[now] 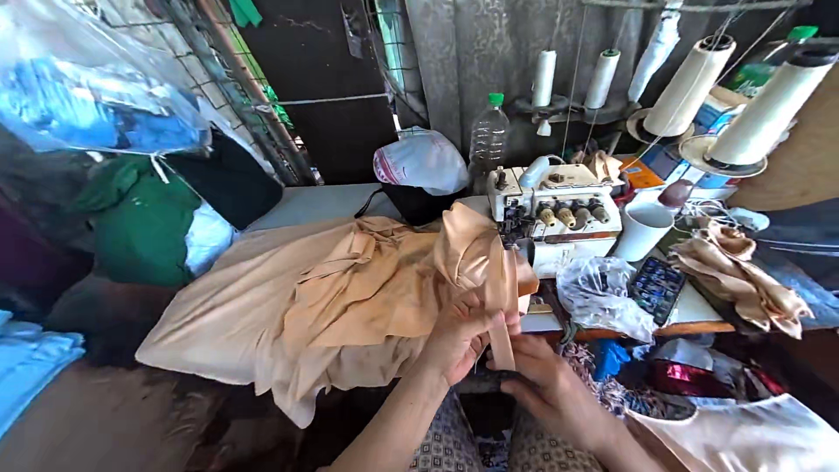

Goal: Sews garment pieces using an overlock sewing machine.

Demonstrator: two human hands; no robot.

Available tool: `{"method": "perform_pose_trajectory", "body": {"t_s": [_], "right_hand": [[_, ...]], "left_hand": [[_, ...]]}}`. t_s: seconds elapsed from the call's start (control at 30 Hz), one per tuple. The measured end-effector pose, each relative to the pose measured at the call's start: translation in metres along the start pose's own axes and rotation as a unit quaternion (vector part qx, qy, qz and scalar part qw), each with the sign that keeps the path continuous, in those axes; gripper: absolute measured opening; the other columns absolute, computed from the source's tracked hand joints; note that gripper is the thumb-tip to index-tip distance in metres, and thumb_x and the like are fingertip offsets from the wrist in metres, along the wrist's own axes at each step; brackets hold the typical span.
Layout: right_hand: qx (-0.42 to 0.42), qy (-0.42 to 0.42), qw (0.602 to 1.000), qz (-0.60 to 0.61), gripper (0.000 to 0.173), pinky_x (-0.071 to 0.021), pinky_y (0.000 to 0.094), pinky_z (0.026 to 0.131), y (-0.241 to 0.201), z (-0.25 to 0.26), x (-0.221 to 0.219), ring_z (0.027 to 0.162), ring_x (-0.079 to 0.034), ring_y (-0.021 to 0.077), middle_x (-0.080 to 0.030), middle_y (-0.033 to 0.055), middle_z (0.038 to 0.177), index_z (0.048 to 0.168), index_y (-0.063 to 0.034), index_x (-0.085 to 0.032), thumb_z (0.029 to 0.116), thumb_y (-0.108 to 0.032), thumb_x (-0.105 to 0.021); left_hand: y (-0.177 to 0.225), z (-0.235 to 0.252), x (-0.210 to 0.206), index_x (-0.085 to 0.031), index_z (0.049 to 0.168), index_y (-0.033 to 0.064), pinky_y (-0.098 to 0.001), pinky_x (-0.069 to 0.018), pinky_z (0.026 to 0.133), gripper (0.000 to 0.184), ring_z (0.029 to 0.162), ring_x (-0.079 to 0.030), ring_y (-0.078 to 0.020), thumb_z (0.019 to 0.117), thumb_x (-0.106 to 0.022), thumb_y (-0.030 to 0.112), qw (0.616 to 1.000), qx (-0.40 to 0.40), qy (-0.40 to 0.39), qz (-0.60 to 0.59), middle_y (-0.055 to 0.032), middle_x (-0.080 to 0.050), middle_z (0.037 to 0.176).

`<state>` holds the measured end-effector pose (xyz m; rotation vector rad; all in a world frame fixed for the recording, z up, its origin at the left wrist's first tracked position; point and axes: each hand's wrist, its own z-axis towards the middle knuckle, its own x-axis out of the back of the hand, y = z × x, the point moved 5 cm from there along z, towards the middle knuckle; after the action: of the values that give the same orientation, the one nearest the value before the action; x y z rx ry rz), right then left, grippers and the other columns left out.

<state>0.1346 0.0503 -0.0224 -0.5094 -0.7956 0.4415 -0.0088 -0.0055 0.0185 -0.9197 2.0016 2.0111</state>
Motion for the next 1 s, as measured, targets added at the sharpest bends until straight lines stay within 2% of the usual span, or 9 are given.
{"method": "perform_pose_trajectory", "body": {"t_s": [0.1,0.17,0.23,0.4,0.47,0.57,0.67,0.8,1.0], "right_hand": [[-0.117,0.035,0.982,0.146,0.034,-0.0564,0.0298,0.099,-0.014,-0.026,-0.012,0.114,-0.069,0.0135,-0.073,0.0108,0.122,0.125,0.0045,-0.065,0.1,-0.018,-0.063],[-0.205,0.049,0.95,0.232,0.043,-0.0583,0.0323,0.097,-0.024,-0.038,-0.013,0.112,-0.071,0.0165,-0.071,0.0136,0.126,0.137,0.0113,-0.052,0.1005,-0.009,-0.06],[-0.221,0.05,0.94,0.256,0.045,-0.0577,0.0337,0.098,-0.034,-0.044,-0.009,0.114,-0.07,0.018,-0.07,0.0142,0.128,0.142,0.0126,-0.047,0.1013,-0.005,-0.057],[-0.132,0.076,0.964,0.218,0.023,-0.0614,0.0283,0.088,-0.038,-0.014,0.02,0.097,-0.073,0.0109,-0.076,0.0073,0.107,0.12,0.0043,-0.067,0.1002,-0.004,-0.058],[-0.069,0.113,0.966,0.224,0.019,-0.0626,0.0272,0.085,-0.042,0.016,0.031,0.093,-0.074,0.0096,-0.076,0.0047,0.102,0.115,0.0014,-0.069,0.1,-0.005,-0.059],[0.006,0.158,0.96,0.232,0.019,-0.0617,0.0246,0.084,-0.048,0.072,0.035,0.092,-0.072,0.0065,-0.076,0.0047,0.1,0.113,0.0062,-0.067,0.0989,-0.003,-0.059],[-0.011,0.117,0.977,0.176,0.019,-0.0592,0.0199,0.077,-0.046,0.099,0.016,0.082,-0.069,0.0016,-0.074,0.0033,0.092,0.11,0.005,-0.071,0.0971,-0.005,-0.059],[-0.085,0.032,0.993,0.078,0.022,-0.058,0.0186,0.073,-0.036,0.077,0.003,0.077,-0.069,0.0024,-0.075,0.0037,0.089,0.109,-0.0024,-0.074,0.0969,-0.014,-0.06],[-0.116,-0.042,0.944,0.305,0.026,-0.0599,0.0215,0.082,-0.047,0.044,0.019,0.09,-0.07,0.002,-0.074,0.0006,0.1,0.114,0.0015,-0.068,0.0929,-0.013,-0.07]], "left_hand": [[-0.005,0.009,0.003,-0.064,0.119,-0.0051,-0.0288,-0.0621,0.082,0.032,0.086,-0.074,-0.0113,0.0907,-0.072,0.006,0.948,-0.098,-0.059,0.296,-0.0049,-0.077,0.096],[0.003,0.021,0.019,-0.075,0.109,0.0017,-0.0327,-0.0591,0.089,0.025,0.095,-0.072,-0.0127,0.0979,-0.067,0.023,0.786,-0.299,-0.014,0.54,-0.005,-0.076,0.1],[0.009,0.039,0.047,-0.074,0.104,0.0066,-0.0465,-0.0542,0.095,0.029,0.101,-0.071,-0.0248,0.1037,-0.057,0.03,0.636,-0.355,-0.017,0.685,-0.0097,-0.075,0.101],[0.088,0.042,0.08,-0.07,0.119,-0.004,-0.0734,-0.0207,0.113,0.056,0.131,-0.05,-0.0495,0.0994,-0.061,0.048,0.446,0.179,0.066,0.874,-0.0287,-0.064,0.127],[0.124,0.02,0.055,-0.072,0.115,-0.001,-0.0744,-0.0279,0.106,0.042,0.131,-0.05,-0.0466,0.0934,-0.074,0.034,0.446,0.133,0.073,0.882,-0.0238,-0.064,0.129],[0.123,-0.044,-0.018,-0.074,0.087,0.0054,-0.0557,-0.0551,0.082,0.025,0.096,-0.069,-0.0342,0.0967,-0.065,0.026,0.484,-0.161,-0.188,0.839,-0.0145,-0.071,0.093],[0.105,-0.07,-0.044,-0.067,0.079,0.0149,-0.0542,-0.0452,0.092,0.025,0.104,-0.064,-0.0274,0.0986,-0.055,0.023,0.482,-0.262,-0.269,0.792,-0.0003,-0.067,0.084],[0.125,-0.04,0.009,-0.075,0.094,0.0112,-0.0639,-0.0437,0.09,0.016,0.111,-0.062,-0.0374,0.0977,-0.059,0.01,0.495,-0.204,-0.131,0.835,-0.0065,-0.072,0.098],[0.09,-0.051,-0.03,-0.072,0.12,0.0041,-0.0306,-0.0529,0.097,0.03,0.104,-0.068,-0.0237,0.0992,-0.051,-0.005,0.495,-0.421,-0.249,0.718,-0.0105,-0.073,0.103]]}}
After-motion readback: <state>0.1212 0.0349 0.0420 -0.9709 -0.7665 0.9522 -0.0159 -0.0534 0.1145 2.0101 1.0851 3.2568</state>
